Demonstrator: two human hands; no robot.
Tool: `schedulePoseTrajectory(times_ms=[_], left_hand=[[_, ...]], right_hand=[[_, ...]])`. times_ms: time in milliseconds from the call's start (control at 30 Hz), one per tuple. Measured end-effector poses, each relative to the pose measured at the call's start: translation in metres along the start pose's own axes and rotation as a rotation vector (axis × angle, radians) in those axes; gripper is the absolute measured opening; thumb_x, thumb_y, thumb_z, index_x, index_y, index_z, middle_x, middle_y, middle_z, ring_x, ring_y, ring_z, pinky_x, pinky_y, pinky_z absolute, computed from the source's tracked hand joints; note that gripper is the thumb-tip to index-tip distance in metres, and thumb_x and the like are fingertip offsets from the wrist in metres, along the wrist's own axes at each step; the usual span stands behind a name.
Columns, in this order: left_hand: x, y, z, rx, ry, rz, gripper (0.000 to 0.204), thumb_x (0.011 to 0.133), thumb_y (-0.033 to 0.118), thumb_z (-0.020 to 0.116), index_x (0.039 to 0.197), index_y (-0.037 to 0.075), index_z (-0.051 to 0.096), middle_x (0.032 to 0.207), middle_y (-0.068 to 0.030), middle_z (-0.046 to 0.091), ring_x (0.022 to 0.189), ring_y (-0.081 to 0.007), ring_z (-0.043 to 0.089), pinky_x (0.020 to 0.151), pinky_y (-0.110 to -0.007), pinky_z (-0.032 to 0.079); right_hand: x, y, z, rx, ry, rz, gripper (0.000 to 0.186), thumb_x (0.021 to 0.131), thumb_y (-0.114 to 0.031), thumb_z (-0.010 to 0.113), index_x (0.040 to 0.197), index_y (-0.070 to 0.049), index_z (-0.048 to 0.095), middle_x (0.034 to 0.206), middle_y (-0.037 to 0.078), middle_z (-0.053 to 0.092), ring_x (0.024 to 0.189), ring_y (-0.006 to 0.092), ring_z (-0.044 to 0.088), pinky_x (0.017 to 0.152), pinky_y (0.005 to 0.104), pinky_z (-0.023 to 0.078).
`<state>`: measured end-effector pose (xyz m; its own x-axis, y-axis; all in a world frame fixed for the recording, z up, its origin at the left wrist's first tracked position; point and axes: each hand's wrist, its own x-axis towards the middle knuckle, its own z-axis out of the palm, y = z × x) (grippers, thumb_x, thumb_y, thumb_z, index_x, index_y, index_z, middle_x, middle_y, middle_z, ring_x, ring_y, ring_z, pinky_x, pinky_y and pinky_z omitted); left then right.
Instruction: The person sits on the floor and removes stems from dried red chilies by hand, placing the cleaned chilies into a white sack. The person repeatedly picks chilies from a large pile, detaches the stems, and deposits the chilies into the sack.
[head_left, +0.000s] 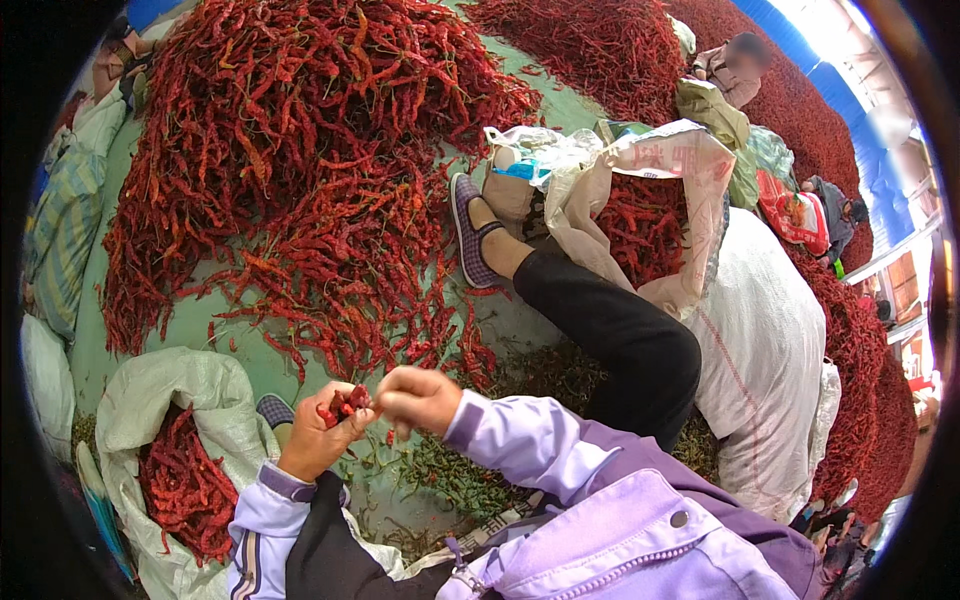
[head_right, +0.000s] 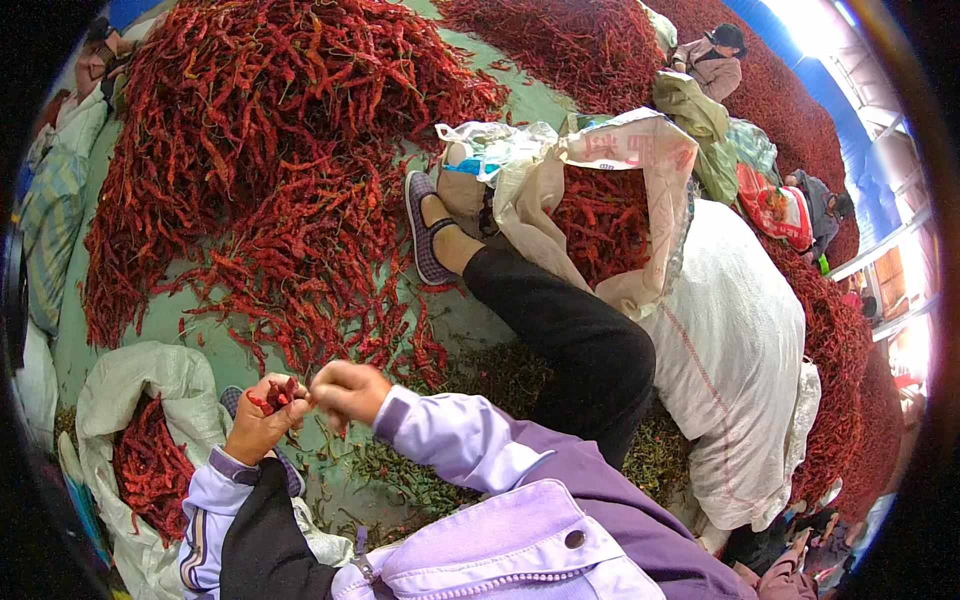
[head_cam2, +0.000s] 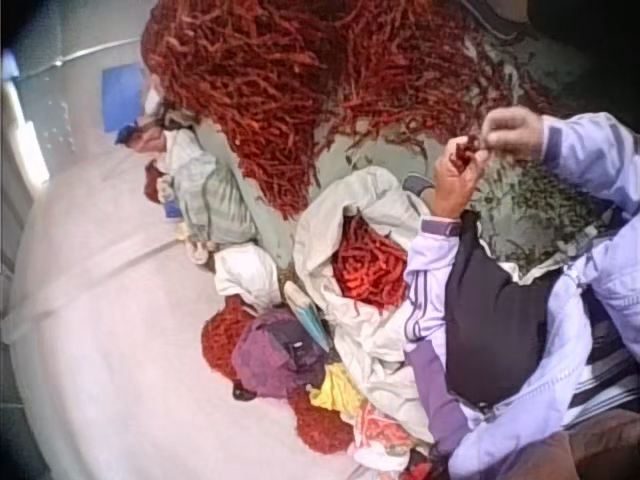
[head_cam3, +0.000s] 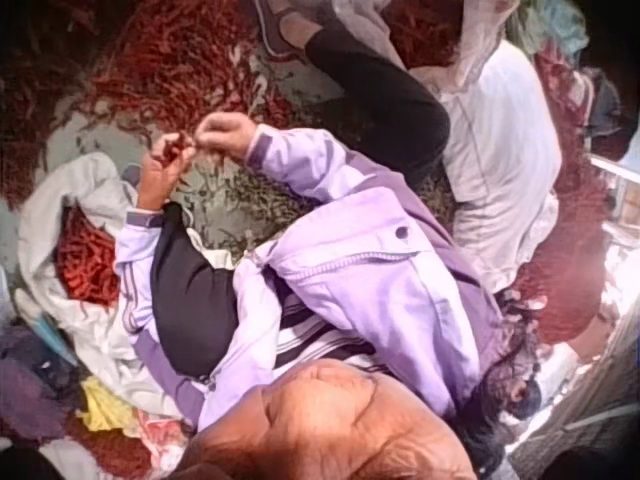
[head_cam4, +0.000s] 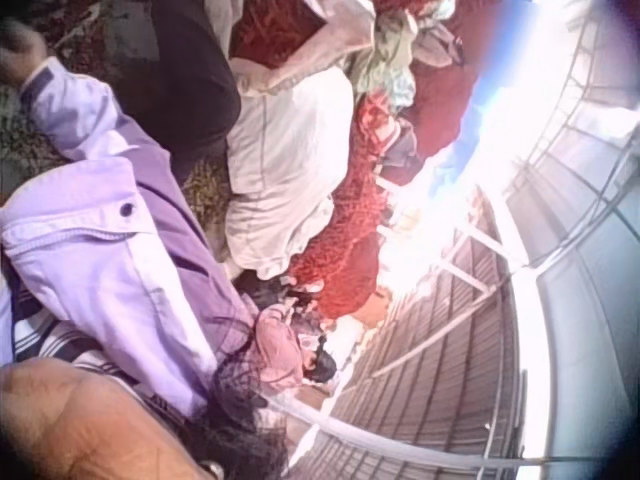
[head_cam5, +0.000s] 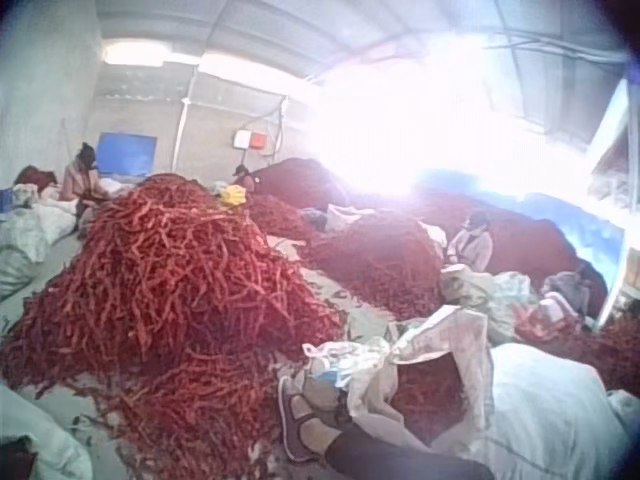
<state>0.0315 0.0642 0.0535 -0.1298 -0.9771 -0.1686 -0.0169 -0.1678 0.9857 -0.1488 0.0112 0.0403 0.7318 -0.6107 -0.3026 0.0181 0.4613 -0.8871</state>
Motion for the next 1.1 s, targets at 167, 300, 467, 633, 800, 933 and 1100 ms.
schedulePoseTrajectory(times_ms=[167,300,467,633,800,933,1100], left_hand=[[-0.002,-0.003,-0.014,-0.016,0.194,0.025,0.015,0.077,0.013,0.061,0.085,0.007,0.051,0.064,0.0014,0.051,0.05,-0.0047,0.047,0.045,-0.02,0.039],[-0.008,0.003,-0.033,-0.132,0.399,0.037,0.011,0.078,0.011,0.057,0.086,0.007,0.05,0.069,-0.0009,0.053,0.052,-0.006,0.046,0.047,-0.019,0.037],[-0.019,-0.004,-0.032,-0.2,0.324,-0.026,0.016,0.078,0.012,0.06,0.088,0.005,0.051,0.07,-0.0011,0.053,0.053,-0.0063,0.047,0.049,-0.019,0.038],[-0.025,-0.007,-0.036,-0.198,0.35,-0.024,0.016,0.078,0.011,0.059,0.09,0.004,0.05,0.07,-0.0003,0.052,0.053,-0.0056,0.047,0.05,-0.018,0.038],[-0.021,-0.005,-0.032,-0.207,0.32,-0.021,0.014,0.079,0.011,0.058,0.088,0.005,0.05,0.068,0.0022,0.05,0.053,-0.0044,0.046,0.05,-0.018,0.039],[-0.015,-0.011,-0.03,-0.126,0.228,-0.044,0.016,0.079,0.013,0.058,0.091,0.004,0.05,0.07,0.0021,0.05,0.054,-0.0044,0.047,0.05,-0.019,0.039],[-0.006,-0.012,-0.017,-0.043,0.089,0.066,0.024,0.079,0.016,0.06,0.096,0.003,0.05,0.076,0.0007,0.051,0.058,-0.0038,0.046,0.052,-0.019,0.04]], right_hand=[[-0.009,-0.028,-0.129,0.48,0.441,-0.316,0.014,0.082,-0.018,0.051,0.081,-0.004,0.053,0.064,0.003,0.055,0.049,0.0103,0.052,0.045,0.0222,0.042],[-0.008,-0.039,-0.147,0.378,0.523,-0.302,0.013,0.081,-0.015,0.051,0.076,-0.004,0.054,0.062,0.003,0.054,0.047,0.0098,0.05,0.045,0.0233,0.042],[0.015,0.067,-0.035,-0.868,0.035,-0.29,0.009,0.075,-0.01,0.057,0.083,-0.007,0.058,0.073,0.008,0.06,0.065,0.0192,0.059,0.056,0.029,0.048],[0.049,0.1,0.008,-1.479,-0.364,0.341,0.033,0.077,-0.009,0.047,0.109,-0.01,0.047,0.11,0.014,0.042,0.098,0.0292,0.05,0.081,0.0373,0.043],[0.059,0.097,-0.008,-1.369,-0.306,0.161,0.024,0.076,-0.01,0.055,0.099,-0.017,0.055,0.104,0.012,0.045,0.092,0.0284,0.053,0.076,0.0356,0.047],[0.046,0.05,-0.013,-0.436,0.015,-0.043,0.016,0.077,-0.006,0.059,0.092,-0.006,0.053,0.074,0.004,0.056,0.058,0.0104,0.052,0.051,0.0247,0.045],[0.033,0.009,0.012,-0.431,-0.01,-0.161,0.016,0.078,-0.007,0.058,0.092,-0.001,0.052,0.07,0.002,0.056,0.047,0.0056,0.048,0.039,0.0203,0.038]])
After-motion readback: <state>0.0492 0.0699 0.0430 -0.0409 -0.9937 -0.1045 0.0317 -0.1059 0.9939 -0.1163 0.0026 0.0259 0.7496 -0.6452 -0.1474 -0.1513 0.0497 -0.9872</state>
